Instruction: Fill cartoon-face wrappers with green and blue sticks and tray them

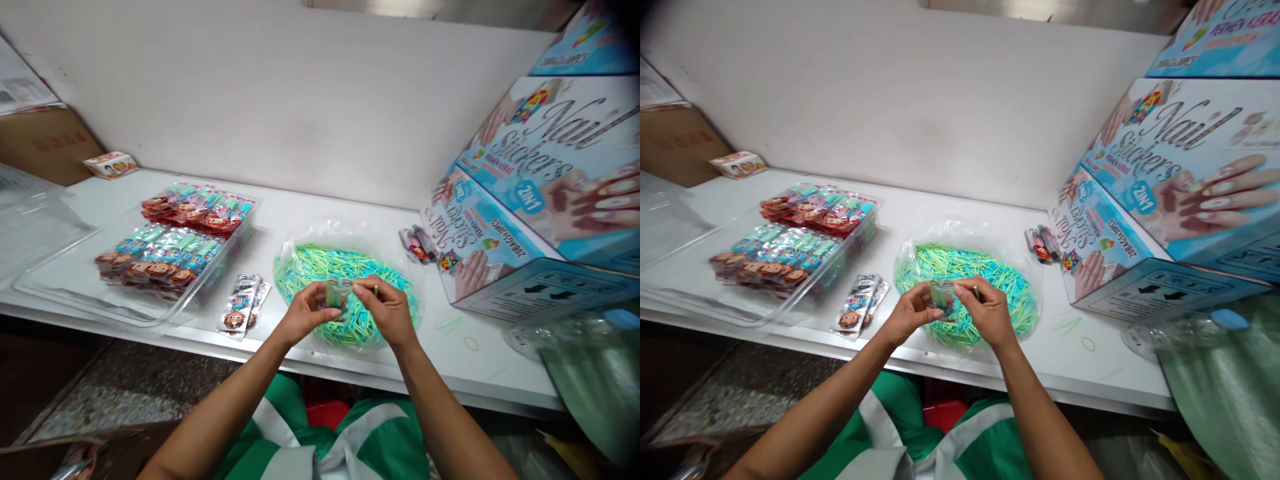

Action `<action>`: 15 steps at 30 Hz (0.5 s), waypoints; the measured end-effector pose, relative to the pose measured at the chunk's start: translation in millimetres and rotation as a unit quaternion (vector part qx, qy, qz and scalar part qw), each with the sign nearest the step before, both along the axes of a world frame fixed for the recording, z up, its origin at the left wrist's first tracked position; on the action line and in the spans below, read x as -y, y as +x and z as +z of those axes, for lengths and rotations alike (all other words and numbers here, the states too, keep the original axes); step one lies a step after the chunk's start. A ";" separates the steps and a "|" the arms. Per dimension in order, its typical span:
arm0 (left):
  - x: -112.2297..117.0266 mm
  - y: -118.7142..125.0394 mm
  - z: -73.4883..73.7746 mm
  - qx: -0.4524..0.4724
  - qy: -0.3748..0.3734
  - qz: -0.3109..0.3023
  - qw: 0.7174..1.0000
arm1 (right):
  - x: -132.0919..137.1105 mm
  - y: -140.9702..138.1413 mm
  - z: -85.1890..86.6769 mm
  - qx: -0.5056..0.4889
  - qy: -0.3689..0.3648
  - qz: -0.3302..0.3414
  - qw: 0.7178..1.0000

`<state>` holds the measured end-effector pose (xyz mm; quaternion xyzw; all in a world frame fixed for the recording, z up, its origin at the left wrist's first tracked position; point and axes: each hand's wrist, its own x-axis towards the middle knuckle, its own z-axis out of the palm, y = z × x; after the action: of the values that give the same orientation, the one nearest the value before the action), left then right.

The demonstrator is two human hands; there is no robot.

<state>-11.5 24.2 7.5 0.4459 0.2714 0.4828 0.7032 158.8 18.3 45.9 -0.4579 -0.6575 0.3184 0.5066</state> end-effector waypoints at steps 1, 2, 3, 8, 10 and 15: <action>0.0 -0.4 -0.1 -0.003 -0.002 0.002 1.000 | -0.3 0.7 -0.3 -0.004 -0.003 0.002 1.000; 0.1 -0.6 -0.2 -0.004 -0.004 0.002 1.000 | -0.5 1.2 -0.4 -0.008 -0.008 0.003 1.000; 0.2 -0.8 -0.3 -0.001 -0.006 0.000 1.000 | -0.8 1.5 -0.5 -0.011 -0.014 0.003 1.000; 2.6 1.9 -3.5 0.023 -0.010 -0.022 0.999 | -2.7 -1.7 1.1 -0.032 -0.050 0.002 0.998; 3.7 1.0 -4.2 0.012 -0.012 -0.010 1.000 | -4.0 -4.1 2.4 -0.034 -0.063 0.008 0.997; -3.6 -40.0 13.9 -0.068 0.027 0.095 0.993 | -8.9 -2.0 0.8 -0.045 -0.073 -0.010 0.996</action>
<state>-51.4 27.8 21.4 0.4691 0.3459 0.5231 0.6219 156.8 27.2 46.7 -0.4847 -0.6046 0.3809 0.5044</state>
